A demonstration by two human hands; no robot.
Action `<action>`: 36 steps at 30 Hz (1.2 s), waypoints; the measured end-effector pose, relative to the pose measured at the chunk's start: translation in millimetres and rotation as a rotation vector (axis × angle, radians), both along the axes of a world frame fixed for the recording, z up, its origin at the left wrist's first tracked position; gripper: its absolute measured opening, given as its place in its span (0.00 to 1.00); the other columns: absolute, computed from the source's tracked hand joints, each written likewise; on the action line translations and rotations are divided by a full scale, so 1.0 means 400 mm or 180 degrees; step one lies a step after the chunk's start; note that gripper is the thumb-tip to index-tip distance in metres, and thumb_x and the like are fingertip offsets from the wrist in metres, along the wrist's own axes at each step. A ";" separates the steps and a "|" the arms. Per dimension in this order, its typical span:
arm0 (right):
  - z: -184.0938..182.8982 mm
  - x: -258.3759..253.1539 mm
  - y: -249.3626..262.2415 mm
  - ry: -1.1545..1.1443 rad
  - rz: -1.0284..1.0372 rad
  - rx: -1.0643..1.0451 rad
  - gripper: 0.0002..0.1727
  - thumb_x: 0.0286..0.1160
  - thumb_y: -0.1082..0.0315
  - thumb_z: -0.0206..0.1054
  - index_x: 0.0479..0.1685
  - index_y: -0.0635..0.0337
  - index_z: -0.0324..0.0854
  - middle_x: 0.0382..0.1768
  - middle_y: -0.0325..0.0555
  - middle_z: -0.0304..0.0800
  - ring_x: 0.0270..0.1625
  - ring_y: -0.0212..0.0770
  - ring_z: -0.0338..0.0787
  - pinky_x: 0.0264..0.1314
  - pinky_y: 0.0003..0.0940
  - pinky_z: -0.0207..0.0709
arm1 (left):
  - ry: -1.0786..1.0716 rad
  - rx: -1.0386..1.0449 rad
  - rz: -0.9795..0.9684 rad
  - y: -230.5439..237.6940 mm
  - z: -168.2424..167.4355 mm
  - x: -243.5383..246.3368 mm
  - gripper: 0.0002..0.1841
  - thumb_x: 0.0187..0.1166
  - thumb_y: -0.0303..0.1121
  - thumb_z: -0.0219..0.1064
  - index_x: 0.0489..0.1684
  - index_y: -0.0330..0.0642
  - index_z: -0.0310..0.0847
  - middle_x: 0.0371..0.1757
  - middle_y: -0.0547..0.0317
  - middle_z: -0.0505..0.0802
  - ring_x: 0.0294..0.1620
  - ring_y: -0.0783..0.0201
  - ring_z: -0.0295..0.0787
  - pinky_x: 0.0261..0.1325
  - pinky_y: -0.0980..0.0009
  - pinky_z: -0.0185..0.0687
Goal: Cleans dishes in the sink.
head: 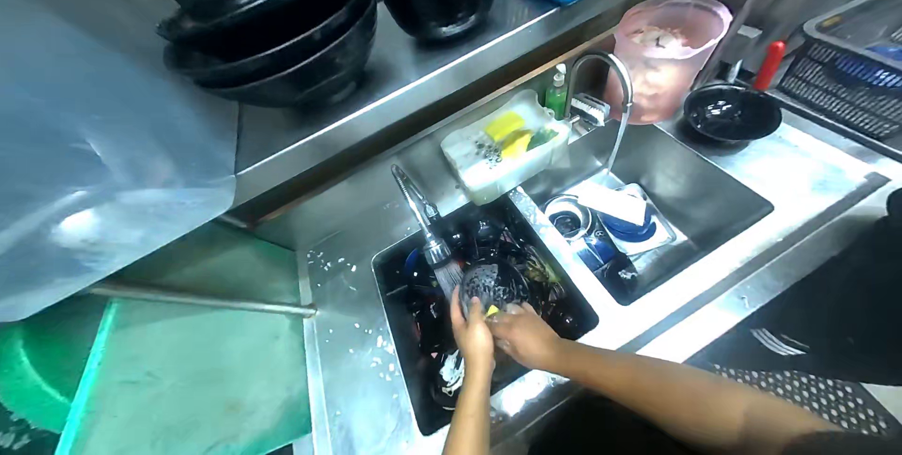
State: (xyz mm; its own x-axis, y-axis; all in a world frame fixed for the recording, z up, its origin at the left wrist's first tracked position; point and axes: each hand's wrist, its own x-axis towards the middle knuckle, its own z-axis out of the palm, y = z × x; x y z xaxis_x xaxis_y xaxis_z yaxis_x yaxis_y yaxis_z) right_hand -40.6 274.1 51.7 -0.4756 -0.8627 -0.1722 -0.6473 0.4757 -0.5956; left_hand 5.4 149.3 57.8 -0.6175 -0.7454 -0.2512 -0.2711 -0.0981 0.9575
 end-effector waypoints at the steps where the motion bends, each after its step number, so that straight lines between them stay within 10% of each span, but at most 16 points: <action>1: -0.026 -0.018 0.011 0.0230 0.0285 0.0161 0.24 0.82 0.73 0.59 0.77 0.47 0.78 0.78 0.47 0.81 0.83 0.61 0.72 0.81 0.71 0.62 | -0.0092 -0.0008 -0.0089 -0.029 0.008 0.011 0.27 0.87 0.35 0.62 0.86 0.42 0.69 0.84 0.47 0.77 0.82 0.55 0.74 0.82 0.51 0.72; 5: -0.073 -0.092 0.000 0.0774 0.0996 0.0728 0.32 0.75 0.83 0.61 0.81 0.50 0.73 0.86 0.49 0.70 0.91 0.64 0.58 0.84 0.75 0.54 | -0.0920 0.0687 -0.0610 -0.135 0.051 0.027 0.34 0.80 0.48 0.72 0.88 0.64 0.66 0.72 0.39 0.85 0.54 0.37 0.92 0.39 0.36 0.91; 8: -0.023 -0.066 -0.066 0.0560 0.0768 0.0400 0.24 0.81 0.77 0.58 0.73 0.48 0.80 0.75 0.49 0.82 0.83 0.63 0.70 0.77 0.74 0.64 | -0.0613 0.0965 -0.0205 -0.168 0.055 0.032 0.39 0.80 0.50 0.71 0.92 0.69 0.56 0.77 0.41 0.82 0.64 0.37 0.88 0.50 0.35 0.89; 13: 0.065 0.043 -0.136 -0.0520 -0.0200 -0.0299 0.17 0.78 0.66 0.61 0.62 0.53 0.87 0.65 0.47 0.90 0.73 0.54 0.83 0.79 0.64 0.67 | 0.0372 -0.0425 0.0203 -0.071 -0.002 0.054 0.44 0.74 0.36 0.68 0.95 0.46 0.49 0.91 0.46 0.64 0.90 0.55 0.62 0.87 0.54 0.66; 17: -0.019 0.028 -0.076 -0.0034 0.0459 -0.0190 0.23 0.77 0.72 0.65 0.71 0.48 0.82 0.72 0.46 0.86 0.78 0.56 0.80 0.81 0.67 0.64 | 0.0209 -0.0319 0.0412 -0.070 -0.005 0.077 0.32 0.75 0.31 0.63 0.85 0.38 0.68 0.83 0.45 0.77 0.81 0.57 0.75 0.80 0.56 0.74; 22: -0.047 -0.186 -0.082 0.1296 0.1986 0.0939 0.32 0.81 0.84 0.54 0.86 0.55 0.68 0.90 0.47 0.65 0.95 0.57 0.53 0.94 0.67 0.39 | -0.0398 0.0163 -0.0602 -0.139 -0.004 0.081 0.38 0.67 0.37 0.71 0.86 0.47 0.70 0.84 0.52 0.77 0.82 0.58 0.74 0.78 0.53 0.76; 25: -0.006 -0.229 -0.128 0.1820 0.2230 0.0857 0.29 0.84 0.83 0.50 0.86 0.61 0.69 0.91 0.47 0.63 0.96 0.54 0.49 0.98 0.59 0.32 | -0.1070 0.0899 -0.1052 -0.210 0.031 0.041 0.36 0.77 0.44 0.69 0.90 0.55 0.64 0.70 0.42 0.87 0.59 0.43 0.91 0.46 0.43 0.91; 28: 0.013 -0.207 -0.155 0.1699 0.2032 0.0951 0.27 0.85 0.78 0.52 0.84 0.62 0.70 0.90 0.50 0.63 0.97 0.54 0.44 0.99 0.56 0.27 | -0.1184 0.1490 -0.1039 -0.241 0.051 0.026 0.33 0.83 0.47 0.64 0.90 0.61 0.60 0.65 0.37 0.88 0.54 0.34 0.92 0.41 0.37 0.91; 36: 0.050 -0.127 -0.182 -0.0716 0.1049 0.1170 0.17 0.78 0.71 0.64 0.63 0.64 0.84 0.62 0.66 0.87 0.68 0.68 0.84 0.71 0.73 0.71 | -0.0662 0.1473 -0.0032 -0.211 0.002 0.008 0.30 0.87 0.54 0.61 0.88 0.62 0.65 0.69 0.40 0.87 0.60 0.36 0.89 0.47 0.32 0.88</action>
State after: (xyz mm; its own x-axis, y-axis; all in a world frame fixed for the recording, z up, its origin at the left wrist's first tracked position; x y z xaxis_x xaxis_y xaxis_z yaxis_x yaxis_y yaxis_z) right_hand -91.4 201.3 71.5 -0.1065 -0.8236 -0.5571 -0.6731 0.4721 -0.5693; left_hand 8.8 64.8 58.8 -0.5258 -0.5213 -0.6721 -0.4544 -0.4958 0.7401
